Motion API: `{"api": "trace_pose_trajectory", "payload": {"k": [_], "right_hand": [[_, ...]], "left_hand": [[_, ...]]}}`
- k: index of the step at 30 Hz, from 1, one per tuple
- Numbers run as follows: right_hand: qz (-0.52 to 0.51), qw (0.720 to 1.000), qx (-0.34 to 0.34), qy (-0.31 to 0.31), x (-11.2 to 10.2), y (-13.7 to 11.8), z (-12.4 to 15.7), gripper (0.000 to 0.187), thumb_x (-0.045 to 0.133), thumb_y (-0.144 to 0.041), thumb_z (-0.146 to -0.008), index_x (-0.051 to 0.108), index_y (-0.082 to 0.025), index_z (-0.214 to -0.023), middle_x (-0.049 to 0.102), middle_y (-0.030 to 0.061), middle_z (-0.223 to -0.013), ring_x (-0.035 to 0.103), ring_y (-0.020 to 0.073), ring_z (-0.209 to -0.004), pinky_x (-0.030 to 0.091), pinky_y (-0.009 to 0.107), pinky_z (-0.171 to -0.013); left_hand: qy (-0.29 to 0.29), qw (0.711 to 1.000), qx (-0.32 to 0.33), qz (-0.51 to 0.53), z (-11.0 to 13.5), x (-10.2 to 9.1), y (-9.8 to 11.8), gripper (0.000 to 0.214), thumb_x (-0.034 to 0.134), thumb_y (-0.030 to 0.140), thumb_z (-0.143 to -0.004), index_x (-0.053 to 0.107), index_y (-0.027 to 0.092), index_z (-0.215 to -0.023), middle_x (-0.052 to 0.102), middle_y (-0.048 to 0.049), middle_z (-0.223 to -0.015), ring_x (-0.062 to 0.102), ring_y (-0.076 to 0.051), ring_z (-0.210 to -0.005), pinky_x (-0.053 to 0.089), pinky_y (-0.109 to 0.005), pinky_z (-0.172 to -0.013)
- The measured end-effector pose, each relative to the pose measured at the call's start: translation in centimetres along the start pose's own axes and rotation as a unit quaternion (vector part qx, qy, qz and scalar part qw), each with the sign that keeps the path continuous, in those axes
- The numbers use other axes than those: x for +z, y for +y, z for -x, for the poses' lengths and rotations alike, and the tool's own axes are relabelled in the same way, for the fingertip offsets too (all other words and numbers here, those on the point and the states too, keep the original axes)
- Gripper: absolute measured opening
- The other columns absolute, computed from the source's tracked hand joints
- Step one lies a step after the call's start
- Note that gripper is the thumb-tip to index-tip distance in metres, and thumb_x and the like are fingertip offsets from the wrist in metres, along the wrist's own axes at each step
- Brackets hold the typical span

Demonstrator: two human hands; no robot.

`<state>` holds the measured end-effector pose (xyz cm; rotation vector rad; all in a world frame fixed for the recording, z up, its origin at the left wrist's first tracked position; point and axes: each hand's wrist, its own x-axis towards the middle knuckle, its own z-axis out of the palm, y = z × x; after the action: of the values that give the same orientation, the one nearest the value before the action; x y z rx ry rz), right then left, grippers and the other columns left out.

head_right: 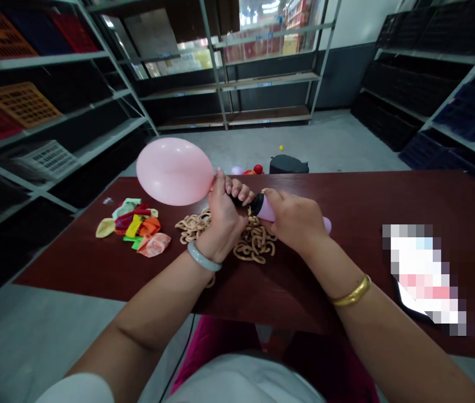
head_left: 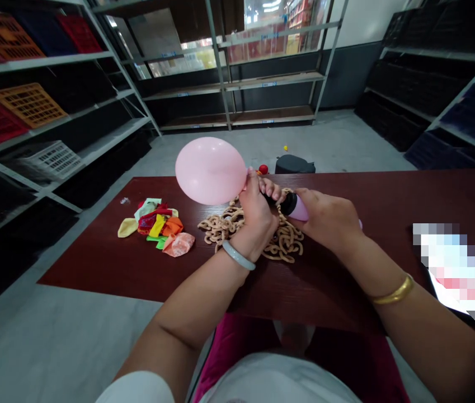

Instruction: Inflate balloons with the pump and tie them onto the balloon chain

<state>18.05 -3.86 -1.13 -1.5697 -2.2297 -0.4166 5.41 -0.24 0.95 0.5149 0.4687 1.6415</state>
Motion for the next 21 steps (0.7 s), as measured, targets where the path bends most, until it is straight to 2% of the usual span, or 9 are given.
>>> {"api": "trace_pose_trajectory", "payload": {"k": [5, 9, 12, 14, 17, 21], "right_hand": [[-0.008, 1.000, -0.002, -0.012, 0.6, 0.3, -0.2, 0.055, 0.046, -0.057, -0.084, 0.051, -0.021, -0.125, 0.069, 0.0093, -0.104, 0.063, 0.0249, -0.085, 0.035, 0.030, -0.058], [-0.012, 0.999, 0.009, -0.030, 0.6, 1.4, -0.6, 0.056, 0.048, -0.061, -0.081, 0.053, -0.023, -0.121, 0.068, 0.0085, -0.106, 0.063, 0.0256, -0.086, 0.036, 0.030, -0.060], [-0.013, 0.999, 0.014, -0.040, 0.6, 2.3, -0.8, 0.053, 0.049, -0.060, -0.081, 0.054, -0.023, -0.119, 0.067, 0.0077, -0.107, 0.062, 0.0255, -0.088, 0.036, 0.031, -0.062], [-0.010, 0.999, 0.019, -0.040, 0.6, 2.8, -0.8, 0.050, 0.050, -0.057, -0.081, 0.054, -0.023, -0.117, 0.067, 0.0072, -0.107, 0.061, 0.0251, -0.088, 0.036, 0.031, -0.063], [0.005, 0.999, 0.040, -0.034, 0.3, 3.1, -0.8, 0.048, 0.054, -0.052, -0.079, 0.053, -0.020, -0.115, 0.067, 0.0081, -0.103, 0.060, 0.0249, -0.087, 0.034, 0.032, -0.064], [0.025, 0.997, 0.070, -0.032, -0.7, 2.7, -0.8, 0.048, 0.055, -0.051, -0.077, 0.054, -0.016, -0.111, 0.066, 0.0119, -0.098, 0.059, 0.0262, -0.086, 0.032, 0.032, -0.063]], "left_hand": [[0.006, 1.000, -0.020, -0.002, -1.1, -0.6, 0.9, 0.050, 0.052, 0.051, -0.086, 0.028, 0.019, -0.056, 0.028, 0.0071, -0.044, 0.032, -0.006, -0.034, 0.025, -0.022, -0.037], [0.019, 0.999, 0.005, -0.027, -3.2, -1.6, 4.4, 0.048, 0.049, 0.046, -0.089, 0.025, 0.019, -0.057, 0.026, 0.0074, -0.043, 0.028, -0.006, -0.035, 0.024, -0.022, -0.038], [0.010, 0.999, 0.042, 0.002, -5.0, -2.8, 7.2, 0.044, 0.043, 0.039, -0.093, 0.022, 0.020, -0.059, 0.026, 0.0076, -0.043, 0.025, -0.006, -0.036, 0.021, -0.021, -0.039], [0.006, 0.998, 0.068, 0.013, -5.5, -3.2, 8.2, 0.043, 0.043, 0.038, -0.092, 0.021, 0.020, -0.060, 0.026, 0.0081, -0.042, 0.025, -0.006, -0.036, 0.019, -0.021, -0.039], [-0.003, 0.996, 0.080, 0.025, -5.2, -3.0, 7.9, 0.042, 0.043, 0.035, -0.093, 0.022, 0.020, -0.060, 0.027, 0.0080, -0.043, 0.026, -0.006, -0.037, 0.019, -0.021, -0.041], [-0.016, 0.997, 0.067, 0.041, -3.4, -1.6, 5.0, 0.044, 0.046, 0.039, -0.092, 0.026, 0.019, -0.058, 0.028, 0.0070, -0.045, 0.030, -0.006, -0.037, 0.024, -0.022, -0.041]]}}
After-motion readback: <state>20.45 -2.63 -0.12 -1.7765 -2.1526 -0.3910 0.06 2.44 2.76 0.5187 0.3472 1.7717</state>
